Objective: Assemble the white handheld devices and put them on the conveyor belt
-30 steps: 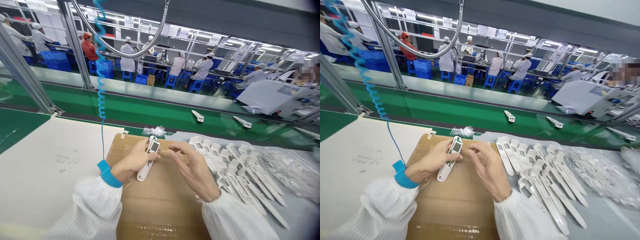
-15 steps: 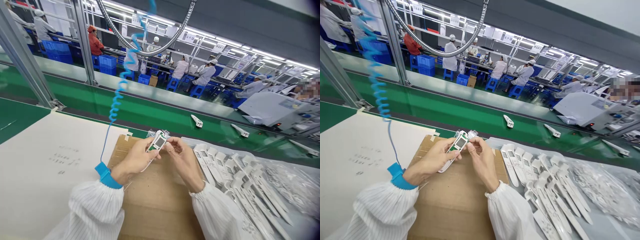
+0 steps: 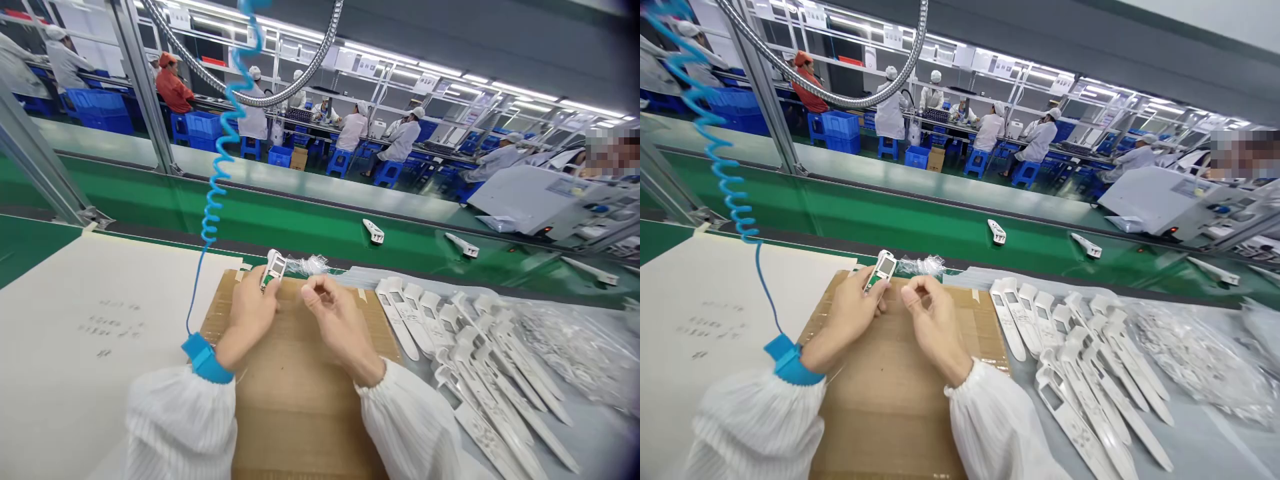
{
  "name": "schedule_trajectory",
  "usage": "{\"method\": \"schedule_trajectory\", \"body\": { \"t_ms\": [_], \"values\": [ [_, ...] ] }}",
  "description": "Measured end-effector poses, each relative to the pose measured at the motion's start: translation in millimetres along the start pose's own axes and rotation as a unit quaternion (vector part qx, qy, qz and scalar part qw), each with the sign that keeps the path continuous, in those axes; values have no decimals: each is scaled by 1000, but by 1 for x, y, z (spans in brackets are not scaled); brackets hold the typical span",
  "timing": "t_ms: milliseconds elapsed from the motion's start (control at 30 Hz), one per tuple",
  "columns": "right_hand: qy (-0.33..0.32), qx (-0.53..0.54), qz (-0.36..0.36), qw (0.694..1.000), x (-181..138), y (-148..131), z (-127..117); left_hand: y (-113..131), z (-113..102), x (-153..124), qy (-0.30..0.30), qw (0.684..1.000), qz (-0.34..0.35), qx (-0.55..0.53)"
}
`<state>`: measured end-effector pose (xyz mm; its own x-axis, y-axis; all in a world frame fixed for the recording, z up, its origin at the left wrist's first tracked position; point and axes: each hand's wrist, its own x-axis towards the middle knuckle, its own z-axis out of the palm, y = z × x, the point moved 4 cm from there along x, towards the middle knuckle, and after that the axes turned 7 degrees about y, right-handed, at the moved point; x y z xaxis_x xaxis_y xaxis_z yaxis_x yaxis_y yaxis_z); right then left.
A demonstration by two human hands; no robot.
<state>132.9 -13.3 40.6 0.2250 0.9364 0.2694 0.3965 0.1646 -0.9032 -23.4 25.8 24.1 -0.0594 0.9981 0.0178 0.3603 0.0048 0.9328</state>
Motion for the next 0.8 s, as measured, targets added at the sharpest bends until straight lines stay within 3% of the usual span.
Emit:
{"method": "schedule_trajectory", "body": {
  "t_ms": [67, 167, 267, 400, 533, 667, 733, 800],
  "values": [
    [22, -113, -6, 993, 21, 14, -5, -4, -3, 4, -2, 997, -60, -46],
    [29, -296, 7, 955, 53, 38, -7, -3, -5, 4, -16, 991, -93, -91],
    [11, -351, 14, 936, 60, 46, -10, -1, -5, 3, -22, 993, -83, -80],
    [-14, -373, -21, 927, 31, 26, -43, -7, -5, 5, -21, 994, -86, -62],
    [-62, -386, -55, 919, -16, 2, -119, -8, -6, 3, -28, 991, -111, -75],
    [-142, -528, -4, 837, -51, 14, -175, 0, -3, -3, -52, 980, -145, -125],
    [-158, -579, 7, 800, -60, 24, -184, 3, 0, -5, -68, 970, -160, -167],
    [-149, -589, -1, 794, -64, 28, -187, 5, 2, -6, -85, 958, -167, -215]
  ]
}}
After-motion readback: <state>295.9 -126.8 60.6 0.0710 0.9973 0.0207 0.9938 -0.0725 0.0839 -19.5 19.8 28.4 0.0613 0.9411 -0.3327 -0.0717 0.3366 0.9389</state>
